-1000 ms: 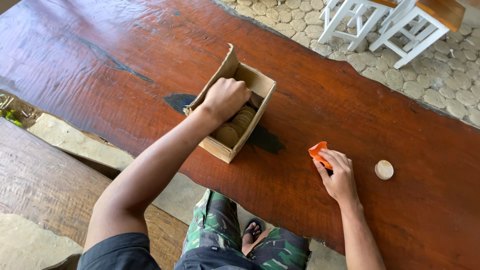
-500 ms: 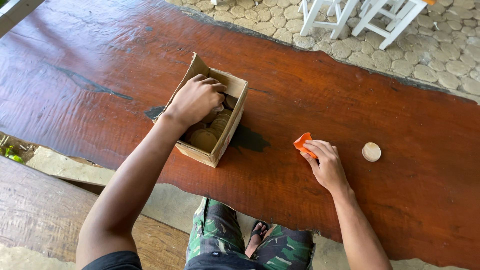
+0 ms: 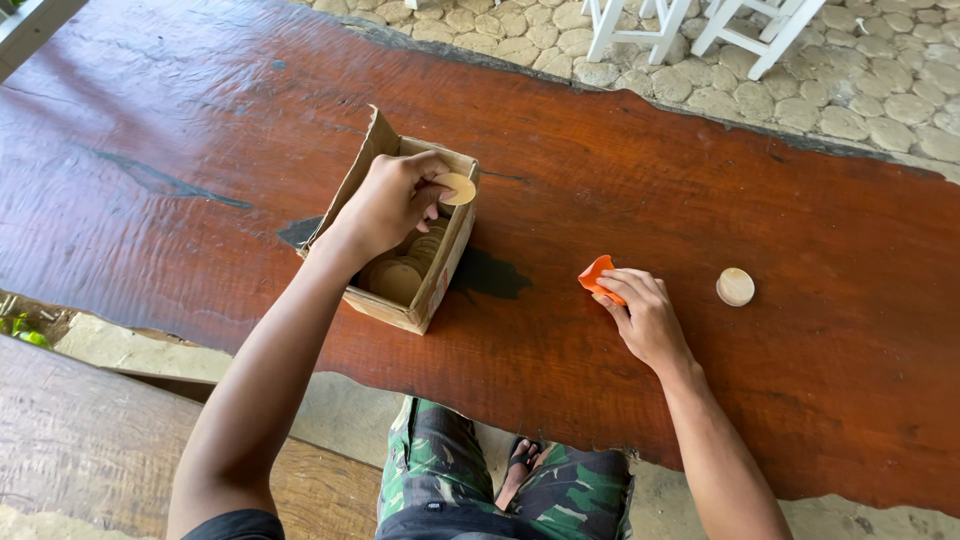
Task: The person takes small round wooden pieces from a cardboard box and sands them with an orange sanding block on a wooden table. The person repeats this process for multiple pieces, placing the sanded pieces on the table.
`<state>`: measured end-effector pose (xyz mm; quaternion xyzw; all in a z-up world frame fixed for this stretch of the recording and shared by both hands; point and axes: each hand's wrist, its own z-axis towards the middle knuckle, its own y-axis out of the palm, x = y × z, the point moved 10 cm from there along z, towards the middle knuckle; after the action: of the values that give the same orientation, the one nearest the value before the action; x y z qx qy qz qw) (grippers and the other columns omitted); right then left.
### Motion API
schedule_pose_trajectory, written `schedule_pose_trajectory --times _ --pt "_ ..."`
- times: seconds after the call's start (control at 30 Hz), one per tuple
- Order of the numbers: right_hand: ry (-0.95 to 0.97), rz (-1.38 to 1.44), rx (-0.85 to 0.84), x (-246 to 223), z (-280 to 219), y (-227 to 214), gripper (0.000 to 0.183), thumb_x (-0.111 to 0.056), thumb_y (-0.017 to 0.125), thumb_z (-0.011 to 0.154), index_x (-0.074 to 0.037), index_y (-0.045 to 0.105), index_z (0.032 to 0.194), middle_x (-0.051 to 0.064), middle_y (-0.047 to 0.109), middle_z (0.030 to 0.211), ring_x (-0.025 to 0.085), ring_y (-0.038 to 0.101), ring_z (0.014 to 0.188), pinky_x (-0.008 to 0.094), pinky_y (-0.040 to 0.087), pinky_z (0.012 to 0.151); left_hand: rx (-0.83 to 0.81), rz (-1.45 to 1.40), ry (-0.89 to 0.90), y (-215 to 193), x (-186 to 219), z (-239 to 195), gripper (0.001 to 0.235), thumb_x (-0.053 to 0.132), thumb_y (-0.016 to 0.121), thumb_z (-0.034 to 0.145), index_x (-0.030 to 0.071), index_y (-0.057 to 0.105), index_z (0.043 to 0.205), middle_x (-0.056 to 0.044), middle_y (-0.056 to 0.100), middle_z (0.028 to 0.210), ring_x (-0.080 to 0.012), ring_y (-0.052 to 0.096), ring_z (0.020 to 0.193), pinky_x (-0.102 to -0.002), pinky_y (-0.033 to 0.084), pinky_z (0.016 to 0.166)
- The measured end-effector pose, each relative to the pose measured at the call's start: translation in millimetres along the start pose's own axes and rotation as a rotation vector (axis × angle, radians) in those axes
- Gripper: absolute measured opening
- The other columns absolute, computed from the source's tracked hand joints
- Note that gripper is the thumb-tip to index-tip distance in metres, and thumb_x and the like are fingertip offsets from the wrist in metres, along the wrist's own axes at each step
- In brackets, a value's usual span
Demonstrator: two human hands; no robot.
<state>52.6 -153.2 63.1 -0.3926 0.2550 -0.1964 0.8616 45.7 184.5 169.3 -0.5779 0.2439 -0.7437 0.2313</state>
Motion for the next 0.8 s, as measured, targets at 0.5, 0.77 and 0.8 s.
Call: schedule_pose_trajectory --times 0.5,0.77,0.8 --pt "0.013 0.043 0.074 4.6 -5.5 -7.5 0.027 -0.025 0.07 0.094 -0.012 0.073 0.117 0.005 0.074 0.114 0.025 0.069 0.108 0.036 0.053 0.087 0.007 -0.445 0.013 144.2 82.6 -14.1 0.021 0.002 0.071 0.093 0.0 0.075 0.113 -0.016 0.07 0.077 -0.014 0.06 0.04 -0.024 0.054 0.034" --pt "0.066 0.018 0.146 10.8 -2.6 -16.0 0.037 -0.001 0.073 0.085 -0.009 0.07 0.122 0.009 0.072 0.115 0.028 0.067 0.105 0.04 0.054 0.087 0.129 -0.633 -0.173 222.5 -11.2 11.6 0.024 0.002 0.069 0.093 -0.003 0.073 0.116 -0.013 0.065 0.069 -0.0185 0.065 0.042 -0.029 0.056 0.038" --pt "0.101 0.056 0.164 7.1 -2.4 -20.9 0.039 0.0 0.069 0.088 -0.008 0.069 0.126 0.01 0.072 0.118 0.029 0.067 0.106 0.041 0.054 0.088 0.145 -0.661 -0.197 228.7 -20.2 13.8 0.024 0.003 0.072 0.092 -0.005 0.073 0.115 -0.014 0.065 0.069 -0.019 0.066 0.043 -0.03 0.056 0.038"
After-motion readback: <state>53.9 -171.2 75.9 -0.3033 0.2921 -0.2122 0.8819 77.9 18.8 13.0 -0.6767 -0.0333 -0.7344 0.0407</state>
